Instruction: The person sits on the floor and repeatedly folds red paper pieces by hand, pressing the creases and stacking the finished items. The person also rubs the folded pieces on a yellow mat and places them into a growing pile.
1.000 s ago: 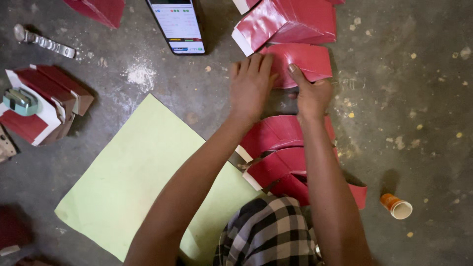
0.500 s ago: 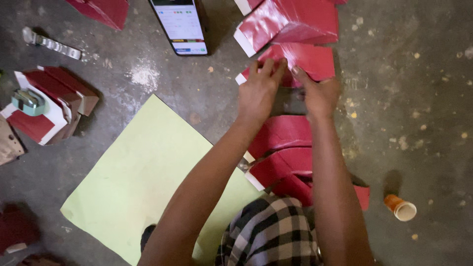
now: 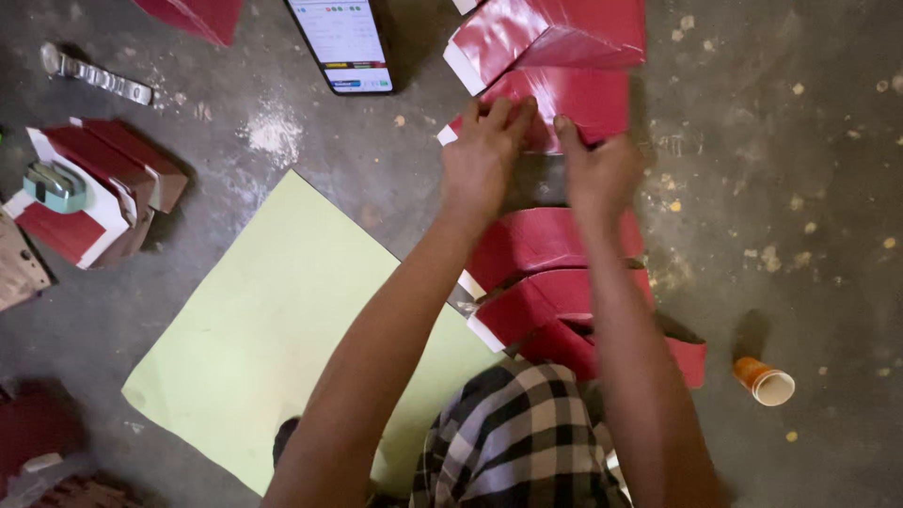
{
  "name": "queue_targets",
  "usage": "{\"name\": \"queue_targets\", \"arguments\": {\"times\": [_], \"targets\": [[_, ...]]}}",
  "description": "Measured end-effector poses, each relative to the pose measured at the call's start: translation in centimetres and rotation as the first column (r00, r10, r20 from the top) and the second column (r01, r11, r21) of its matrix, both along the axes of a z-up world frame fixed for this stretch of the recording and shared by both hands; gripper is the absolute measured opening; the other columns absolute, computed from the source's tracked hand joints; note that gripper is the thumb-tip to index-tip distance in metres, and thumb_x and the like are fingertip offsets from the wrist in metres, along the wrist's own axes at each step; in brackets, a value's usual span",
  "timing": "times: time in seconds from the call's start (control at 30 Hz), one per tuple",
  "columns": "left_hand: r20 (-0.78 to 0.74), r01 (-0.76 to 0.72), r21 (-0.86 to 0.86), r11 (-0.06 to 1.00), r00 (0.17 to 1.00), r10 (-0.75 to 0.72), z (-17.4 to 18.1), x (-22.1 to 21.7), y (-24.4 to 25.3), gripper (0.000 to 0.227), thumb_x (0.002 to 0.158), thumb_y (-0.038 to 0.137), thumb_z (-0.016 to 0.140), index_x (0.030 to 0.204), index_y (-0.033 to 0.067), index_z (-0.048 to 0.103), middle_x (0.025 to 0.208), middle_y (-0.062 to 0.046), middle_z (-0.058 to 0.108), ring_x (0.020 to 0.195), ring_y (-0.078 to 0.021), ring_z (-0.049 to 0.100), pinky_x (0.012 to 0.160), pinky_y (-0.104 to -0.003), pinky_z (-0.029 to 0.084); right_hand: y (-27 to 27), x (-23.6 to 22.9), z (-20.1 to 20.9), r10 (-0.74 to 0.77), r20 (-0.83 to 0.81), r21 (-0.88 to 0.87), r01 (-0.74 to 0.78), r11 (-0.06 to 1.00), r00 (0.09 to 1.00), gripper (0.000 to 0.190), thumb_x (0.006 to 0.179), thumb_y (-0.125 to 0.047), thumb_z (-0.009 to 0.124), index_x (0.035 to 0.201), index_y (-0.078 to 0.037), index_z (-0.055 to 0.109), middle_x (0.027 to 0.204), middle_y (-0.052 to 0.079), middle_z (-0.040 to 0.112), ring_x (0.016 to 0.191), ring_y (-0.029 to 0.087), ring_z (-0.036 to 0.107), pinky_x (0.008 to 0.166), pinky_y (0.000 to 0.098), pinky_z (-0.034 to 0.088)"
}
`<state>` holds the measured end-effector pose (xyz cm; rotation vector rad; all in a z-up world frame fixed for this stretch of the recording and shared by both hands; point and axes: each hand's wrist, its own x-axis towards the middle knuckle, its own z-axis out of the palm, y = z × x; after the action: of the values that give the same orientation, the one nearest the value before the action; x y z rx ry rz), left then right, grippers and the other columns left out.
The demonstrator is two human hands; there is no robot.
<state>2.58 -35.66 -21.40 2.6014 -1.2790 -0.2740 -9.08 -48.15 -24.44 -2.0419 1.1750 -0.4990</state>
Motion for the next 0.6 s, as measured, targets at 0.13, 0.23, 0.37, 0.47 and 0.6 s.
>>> {"name": "queue_targets", "arguments": {"times": [0.13,0.23,0.37,0.47,0.6], "targets": [[0.052,-0.008,-0.056,0.998,0.999,0.01,0.3,1.5,-0.1,0.047,0.089,0.012,0.062,0.134,0.0256,0.064,0.12,0.001,0.061,0.115,-0.0276,0.062,0.07,-0.04,0.062,-0.7,1.2,0.5,-0.092,0.076,0.497,0.042,0.866,0.993,0.037,0.089,-0.038,0.085,0.098,-0.003,0.077,0.087,0.011,0.077,0.072,0.021,0.073,0.061,0.0384,0.056],[0.032,0.004,-0.037,0.999,0.999,-0.003,0.0,1.2,0.2,0.047,0.088,0.016,0.065,0.134,0.0258,0.065,0.118,0.001,0.061,0.111,-0.0259,0.062,0.068,-0.039,0.062,-0.8,0.1,0.5,0.019,-0.171,-0.04,-0.026,0.999,0.985,0.046,0.096,-0.043,0.086,0.089,0.002,0.077,0.082,0.017,0.075,0.07,0.023,0.069,0.064,0.0396,0.053],[0.038,-0.004,-0.108,0.994,0.999,0.008,-0.4,1.8,0.2,0.044,0.085,0.027,0.07,0.128,0.0268,0.067,0.114,0.001,0.062,0.111,-0.0271,0.062,0.066,-0.04,0.061,-1.7,-0.1,0.2,-0.033,-0.172,0.496,0.116,0.86,0.984,0.052,0.088,-0.049,0.086,0.077,0.001,0.075,0.069,0.013,0.072,0.055,0.016,0.066,0.053,0.0351,0.051],[0.068,-0.009,-0.028,1.0,0.998,0.011,-0.5,1.3,0.9,0.04,0.092,0.024,0.071,0.131,0.0277,0.067,0.116,0.001,0.061,0.113,-0.0271,0.062,0.066,-0.039,0.061,-1.7,-0.8,-0.2,0.073,-0.187,-0.122,-0.096,0.988,0.98,0.049,0.089,-0.042,0.091,0.072,-0.001,0.07,0.063,0.013,0.065,0.053,0.023,0.06,0.051,0.0407,0.047],[0.095,0.006,-0.056,0.998,0.996,0.0,-0.5,2.1,-0.2,0.045,0.087,0.027,0.071,0.132,0.0266,0.066,0.115,-0.002,0.061,0.112,-0.0303,0.062,0.063,-0.041,0.06,-2.9,-1.0,0.1,-0.078,-0.02,0.656,0.072,0.751,0.997,0.033,0.086,-0.038,0.087,0.082,-0.008,0.073,0.066,0.009,0.066,0.052,0.015,0.06,0.05,0.0381,0.047]]}}
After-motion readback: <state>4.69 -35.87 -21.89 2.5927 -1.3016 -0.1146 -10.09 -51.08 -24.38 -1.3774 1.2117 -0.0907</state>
